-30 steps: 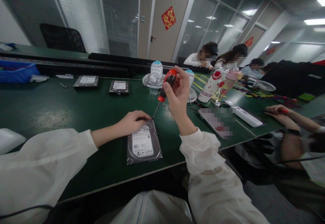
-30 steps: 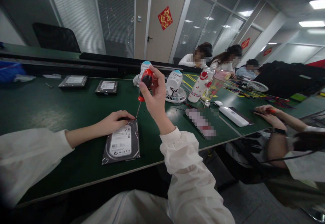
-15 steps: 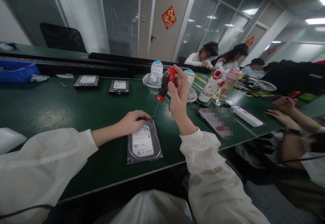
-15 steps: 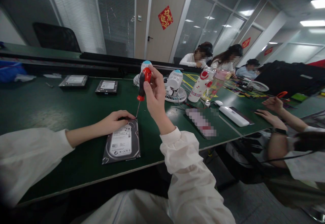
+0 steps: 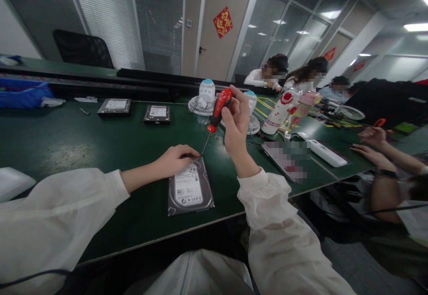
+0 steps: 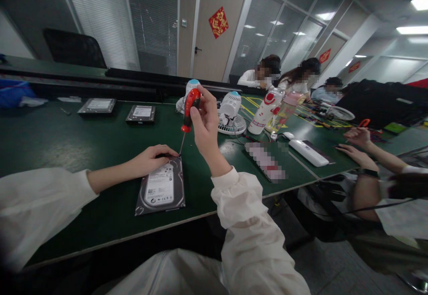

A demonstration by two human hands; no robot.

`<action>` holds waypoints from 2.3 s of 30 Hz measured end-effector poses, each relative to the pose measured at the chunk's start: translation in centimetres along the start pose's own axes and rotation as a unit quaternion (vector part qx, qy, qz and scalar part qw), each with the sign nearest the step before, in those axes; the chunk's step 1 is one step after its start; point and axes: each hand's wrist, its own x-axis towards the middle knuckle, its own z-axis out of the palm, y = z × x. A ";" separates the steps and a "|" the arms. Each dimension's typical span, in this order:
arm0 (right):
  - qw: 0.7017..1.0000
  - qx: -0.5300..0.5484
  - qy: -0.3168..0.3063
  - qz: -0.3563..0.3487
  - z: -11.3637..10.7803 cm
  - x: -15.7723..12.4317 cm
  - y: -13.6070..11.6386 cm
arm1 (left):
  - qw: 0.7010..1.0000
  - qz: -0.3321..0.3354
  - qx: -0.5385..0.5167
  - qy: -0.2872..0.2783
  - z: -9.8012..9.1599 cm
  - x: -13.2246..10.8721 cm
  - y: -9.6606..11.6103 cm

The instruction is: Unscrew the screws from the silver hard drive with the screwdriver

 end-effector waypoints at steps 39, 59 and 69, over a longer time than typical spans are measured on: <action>0.999 -0.041 0.011 0.019 0.0 -0.2 0.4 | 1.000 -0.002 -0.002 -0.006 0.0 0.0 -0.2; 0.992 0.079 -0.050 0.089 0.0 -0.5 0.9 | 1.000 -0.005 -0.001 -0.010 -0.2 -0.1 0.2; 0.988 0.106 -0.064 0.090 0.3 -0.5 0.8 | 1.000 0.002 0.004 -0.007 -0.2 -0.1 0.2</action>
